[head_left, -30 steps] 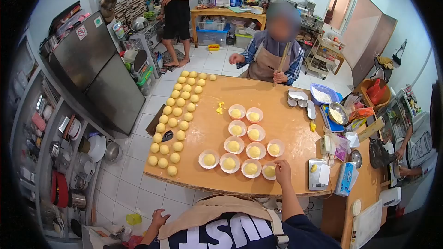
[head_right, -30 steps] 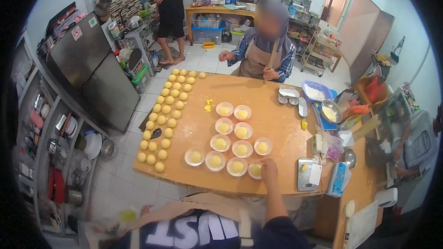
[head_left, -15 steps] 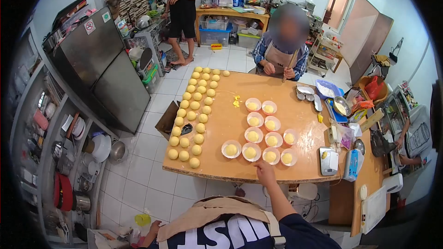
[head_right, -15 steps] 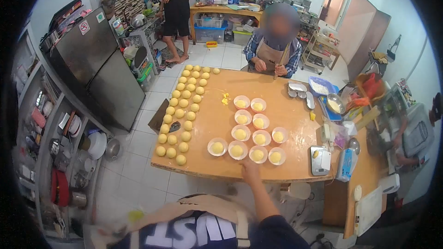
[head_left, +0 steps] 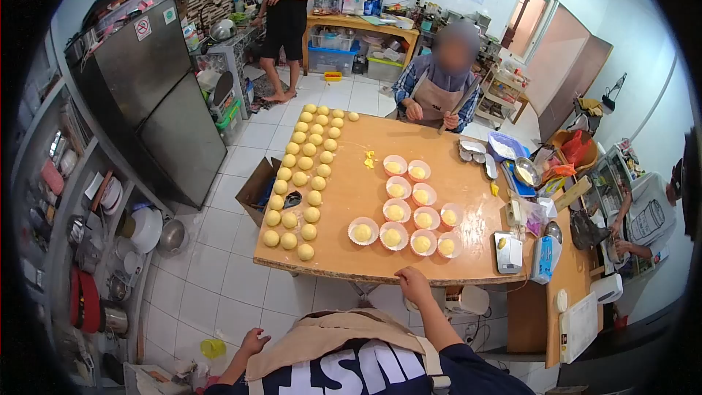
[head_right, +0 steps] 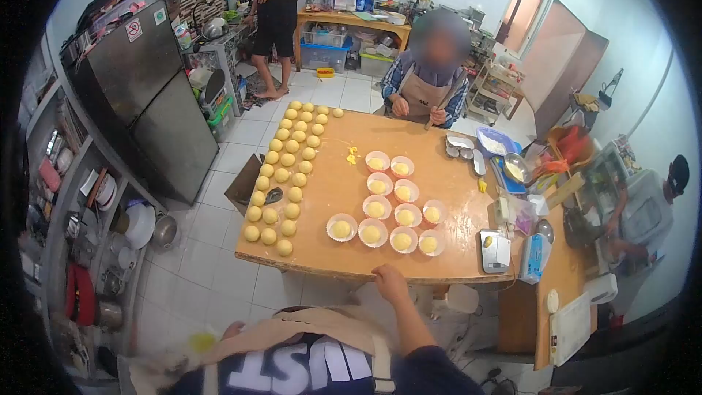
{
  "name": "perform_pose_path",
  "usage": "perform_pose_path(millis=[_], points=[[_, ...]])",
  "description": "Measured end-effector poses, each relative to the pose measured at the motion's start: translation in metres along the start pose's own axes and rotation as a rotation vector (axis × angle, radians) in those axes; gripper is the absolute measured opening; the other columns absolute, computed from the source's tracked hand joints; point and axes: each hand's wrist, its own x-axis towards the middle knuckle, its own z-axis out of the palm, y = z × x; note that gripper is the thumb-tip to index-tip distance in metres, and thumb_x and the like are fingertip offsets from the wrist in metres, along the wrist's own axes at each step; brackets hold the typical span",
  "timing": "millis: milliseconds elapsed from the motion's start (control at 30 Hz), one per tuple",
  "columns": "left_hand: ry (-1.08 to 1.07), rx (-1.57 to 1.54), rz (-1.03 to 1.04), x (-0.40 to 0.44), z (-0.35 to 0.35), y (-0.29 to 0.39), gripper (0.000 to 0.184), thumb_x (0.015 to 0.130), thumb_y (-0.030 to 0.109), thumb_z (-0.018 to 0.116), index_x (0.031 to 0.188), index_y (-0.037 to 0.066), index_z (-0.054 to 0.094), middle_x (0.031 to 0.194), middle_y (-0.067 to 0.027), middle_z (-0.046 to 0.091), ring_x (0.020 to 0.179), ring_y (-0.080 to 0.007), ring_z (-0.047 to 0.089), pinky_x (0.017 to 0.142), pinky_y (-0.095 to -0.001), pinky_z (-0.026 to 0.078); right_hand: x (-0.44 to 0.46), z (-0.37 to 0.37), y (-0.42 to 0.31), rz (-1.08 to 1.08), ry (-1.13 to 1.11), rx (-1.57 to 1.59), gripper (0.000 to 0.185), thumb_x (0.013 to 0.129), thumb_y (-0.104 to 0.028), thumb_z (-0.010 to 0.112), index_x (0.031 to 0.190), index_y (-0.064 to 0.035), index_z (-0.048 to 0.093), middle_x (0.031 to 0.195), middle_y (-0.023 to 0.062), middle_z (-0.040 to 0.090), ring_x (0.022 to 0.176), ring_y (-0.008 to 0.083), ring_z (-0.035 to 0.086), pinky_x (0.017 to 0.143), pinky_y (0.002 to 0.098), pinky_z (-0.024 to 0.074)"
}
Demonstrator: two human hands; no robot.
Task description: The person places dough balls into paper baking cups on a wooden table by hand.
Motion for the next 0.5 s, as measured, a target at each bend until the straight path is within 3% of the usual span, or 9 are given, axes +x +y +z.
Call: perform_pose_path(millis=[133,233,333,400,500], points=[[-0.045,0.045,-0.091,-0.002,0.002,0.001,0.064,0.071,0.048,0.075,0.11,-0.001,0.061,0.103,-0.0209,0.065,0.095,-0.0339,0.062,0.082,-0.0411,0.051,0.013,-0.02,0.025,0.072,0.136,-0.08,0.011,0.079,-0.006,0.059,0.087,-0.0037,0.067,0.09,0.0167,0.064,0.089,0.0335,0.061,0.08,0.0423,0.0486],[-0.065,0.146,-0.064,0.007,0.026,-0.057,0.067,0.07,0.05,0.075,0.109,-0.002,0.061,0.104,-0.0212,0.065,0.096,-0.034,0.063,0.083,-0.0408,0.051,0.029,-0.045,0.06,0.066,0.282,-0.18,0.009,0.078,-0.007,0.063,0.085,-0.0052,0.068,0.092,0.0158,0.064,0.089,0.0336,0.06,0.079,0.0425,0.0482],[-0.048,0.139,-0.266,-0.012,0.023,-0.051,0.068,0.069,0.051,0.075,0.109,-0.003,0.062,0.105,-0.0219,0.064,0.097,-0.0347,0.063,0.085,-0.0399,0.051,0.051,-0.077,0.087,0.155,0.384,-0.283,0.008,0.077,-0.009,0.066,0.084,-0.0072,0.069,0.092,0.014,0.064,0.088,0.0326,0.059,0.078,0.0419,0.0484],[-0.052,0.152,-0.322,-0.016,0.028,-0.044,0.069,0.069,0.049,0.075,0.111,-0.002,0.061,0.107,-0.0222,0.064,0.098,-0.0347,0.063,0.085,-0.0395,0.051,0.073,-0.089,0.117,0.177,0.415,-0.337,0.008,0.076,-0.011,0.067,0.084,-0.0084,0.069,0.091,0.0124,0.064,0.087,0.0314,0.059,0.078,0.0411,0.0486],[-0.034,0.027,-0.413,-0.018,0.047,-0.021,0.071,0.069,0.05,0.075,0.115,-0.002,0.059,0.109,-0.0224,0.064,0.1,-0.0339,0.063,0.087,-0.0389,0.05,0.105,-0.107,0.136,0.192,0.282,-0.396,0.01,0.075,-0.013,0.069,0.084,-0.0088,0.07,0.088,0.0105,0.064,0.087,0.03,0.059,0.079,0.0405,0.0484]])
